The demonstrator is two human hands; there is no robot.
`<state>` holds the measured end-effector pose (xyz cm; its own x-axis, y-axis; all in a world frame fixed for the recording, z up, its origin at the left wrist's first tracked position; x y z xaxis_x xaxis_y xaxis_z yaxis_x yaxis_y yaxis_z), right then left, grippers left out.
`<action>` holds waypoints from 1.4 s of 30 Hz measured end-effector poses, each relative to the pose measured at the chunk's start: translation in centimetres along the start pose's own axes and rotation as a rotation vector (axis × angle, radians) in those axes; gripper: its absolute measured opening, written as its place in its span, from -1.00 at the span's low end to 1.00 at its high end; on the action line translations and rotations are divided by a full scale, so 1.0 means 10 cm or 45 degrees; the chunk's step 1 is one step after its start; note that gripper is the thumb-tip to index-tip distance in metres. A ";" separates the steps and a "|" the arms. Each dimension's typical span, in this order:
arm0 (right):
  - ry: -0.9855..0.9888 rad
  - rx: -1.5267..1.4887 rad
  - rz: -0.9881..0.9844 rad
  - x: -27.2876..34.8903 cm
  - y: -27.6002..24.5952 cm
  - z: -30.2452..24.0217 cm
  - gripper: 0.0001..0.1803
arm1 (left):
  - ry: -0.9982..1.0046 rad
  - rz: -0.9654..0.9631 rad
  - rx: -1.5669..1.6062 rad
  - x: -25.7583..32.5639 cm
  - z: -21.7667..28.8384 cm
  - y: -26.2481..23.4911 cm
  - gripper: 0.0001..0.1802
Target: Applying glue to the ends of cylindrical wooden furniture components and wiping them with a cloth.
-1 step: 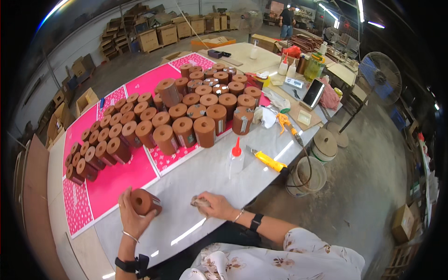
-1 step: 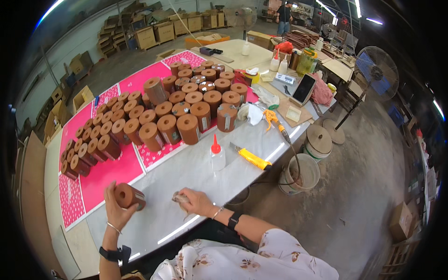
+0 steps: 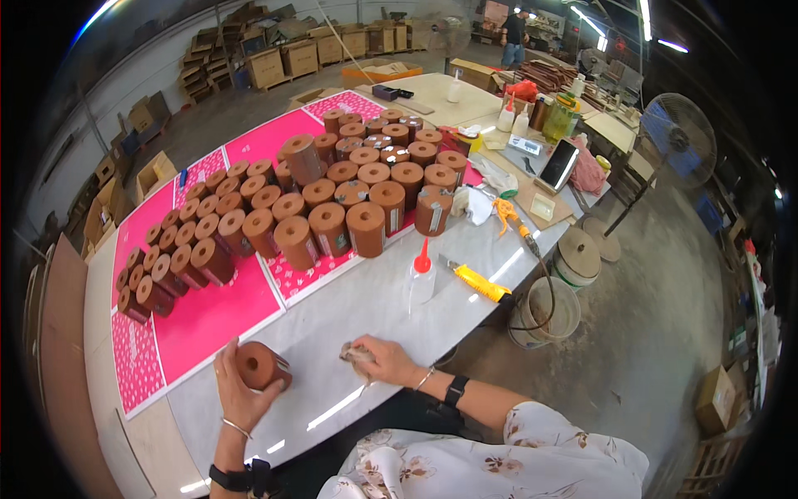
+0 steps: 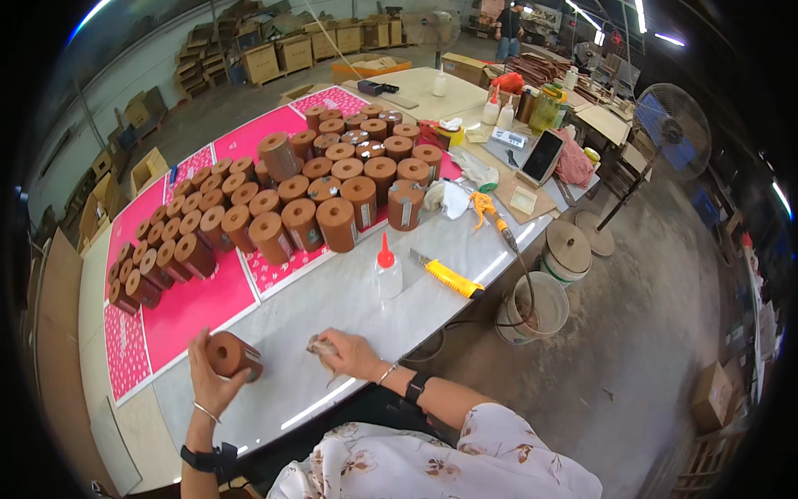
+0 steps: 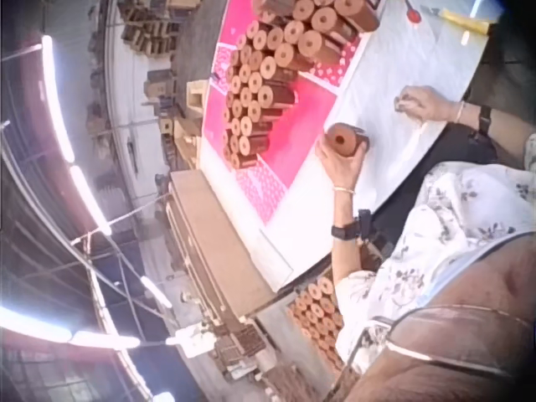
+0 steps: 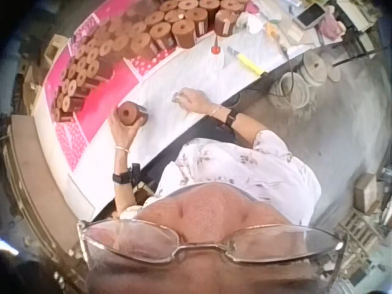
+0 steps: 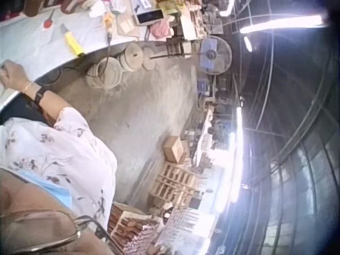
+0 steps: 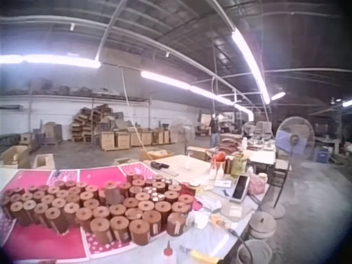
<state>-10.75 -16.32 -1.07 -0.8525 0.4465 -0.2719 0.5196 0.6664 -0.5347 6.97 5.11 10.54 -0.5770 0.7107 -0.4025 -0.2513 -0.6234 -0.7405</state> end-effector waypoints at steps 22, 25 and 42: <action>-1.048 0.495 -0.308 -0.61 0.63 -1.71 -0.67 | -0.436 0.281 0.794 0.93 -0.26 0.62 0.09; -0.977 0.515 -0.302 -0.51 0.50 -1.60 -0.67 | -0.430 0.354 0.873 0.95 -0.27 0.62 -0.01; -1.172 0.507 -0.288 -0.58 0.81 -1.88 -0.70 | -0.404 0.470 0.745 0.92 -0.25 0.70 -0.06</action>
<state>-0.50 -2.27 11.23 -0.7286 -0.4076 -0.5504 0.4277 0.3569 -0.8305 1.84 8.13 0.32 -0.8772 0.3500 -0.3287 -0.3190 -0.9365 -0.1459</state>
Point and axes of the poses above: each hand's wrist, its own x-axis away from the middle knuckle, its own y-axis out of the palm, z = x × y, the point moved 3 cm from there along -x, towards the middle knuckle, and after that the axes turned 6 degrees about x, right-handed, at the moved point
